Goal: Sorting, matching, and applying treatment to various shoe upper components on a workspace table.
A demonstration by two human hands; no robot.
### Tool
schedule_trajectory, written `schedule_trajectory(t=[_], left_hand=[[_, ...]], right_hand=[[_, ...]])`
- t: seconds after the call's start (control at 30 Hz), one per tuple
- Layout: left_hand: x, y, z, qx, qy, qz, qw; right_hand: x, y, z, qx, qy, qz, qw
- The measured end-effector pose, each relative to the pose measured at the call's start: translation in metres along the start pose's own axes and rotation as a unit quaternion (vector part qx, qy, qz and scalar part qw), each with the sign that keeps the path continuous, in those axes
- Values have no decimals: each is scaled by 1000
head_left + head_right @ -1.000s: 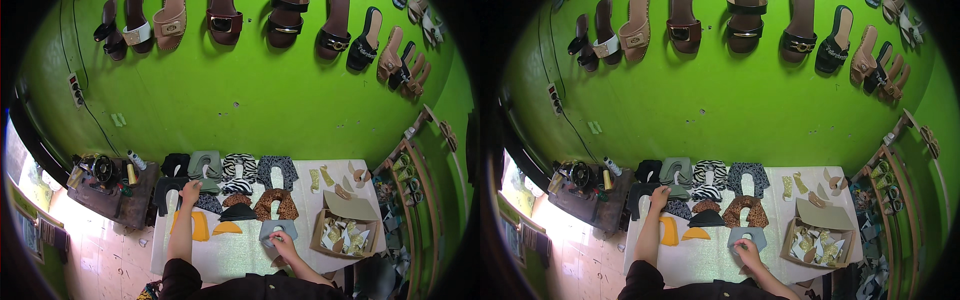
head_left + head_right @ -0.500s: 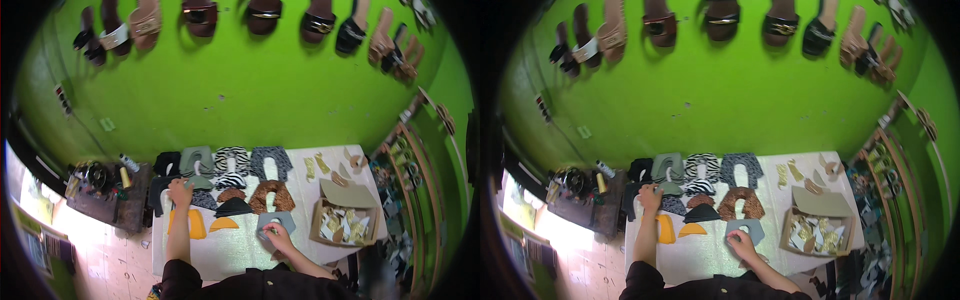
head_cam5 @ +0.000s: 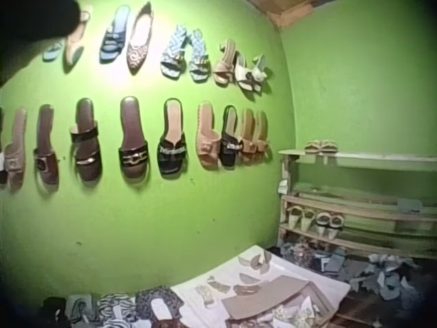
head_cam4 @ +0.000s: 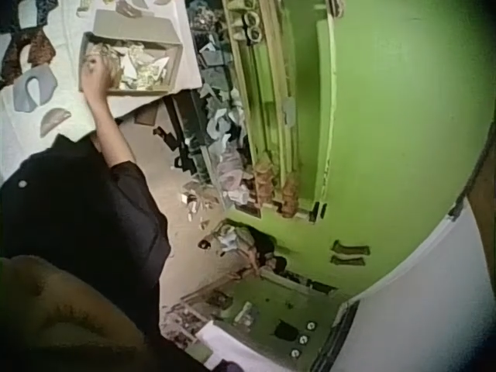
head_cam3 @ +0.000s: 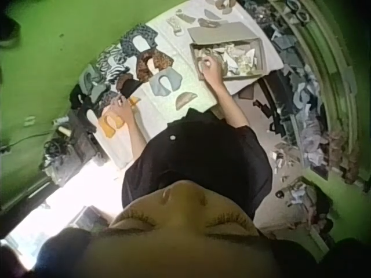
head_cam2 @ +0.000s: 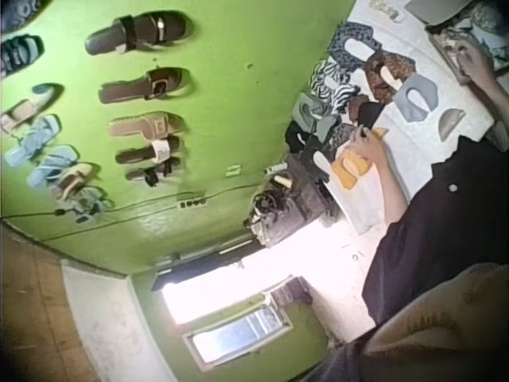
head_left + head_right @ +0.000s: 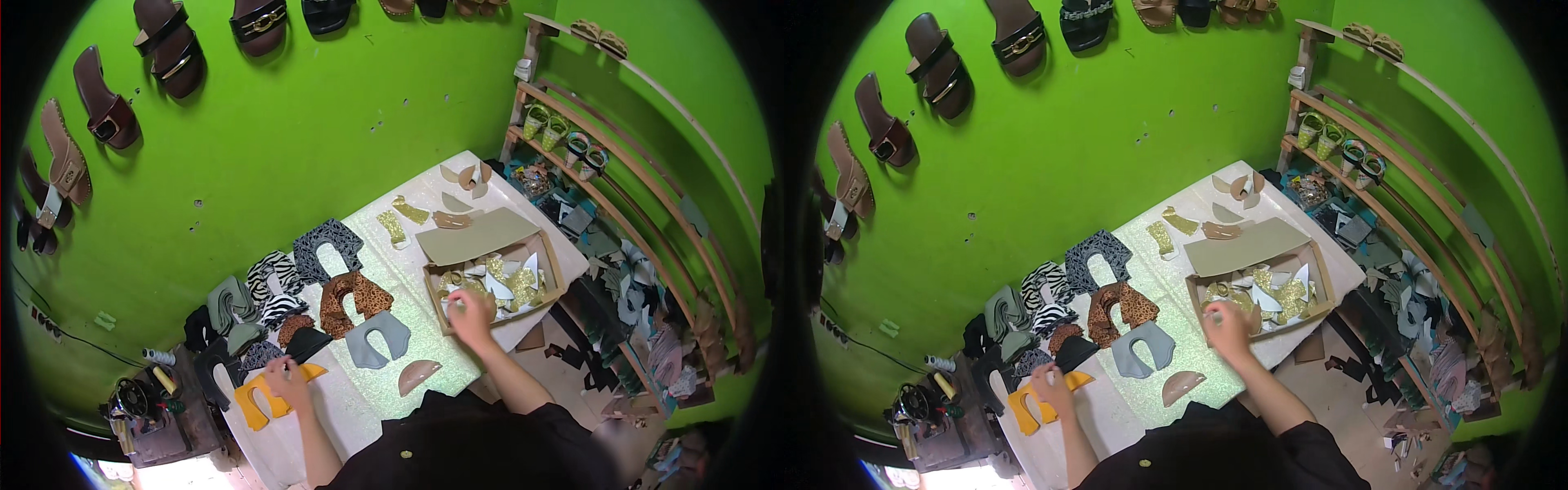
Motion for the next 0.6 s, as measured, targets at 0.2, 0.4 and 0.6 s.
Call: schedule_trajectory(t=[0.2, 0.4, 0.6], left_hand=[[-28, -68, -62, -24, -37, 116, 992], [-33, -85, -97, -87, -35, 181, 979], [-41, -88, -129, -83, -209, 240, 944]], right_hand=[[34, 18, -93, -134, -298, 64, 943], [26, 25, -122, -159, -101, 110, 976], [15, 8, -58, -107, 306, 39, 945]])
Point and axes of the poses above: each hand's wrist, its own y-axis towards the middle knuckle, its own x-axis out of the back of the hand, z = x × y, the point moved 5 cm from there along y, towards the middle knuckle, and after that the axes turned 3 degrees about y, right-handed, at the moved point
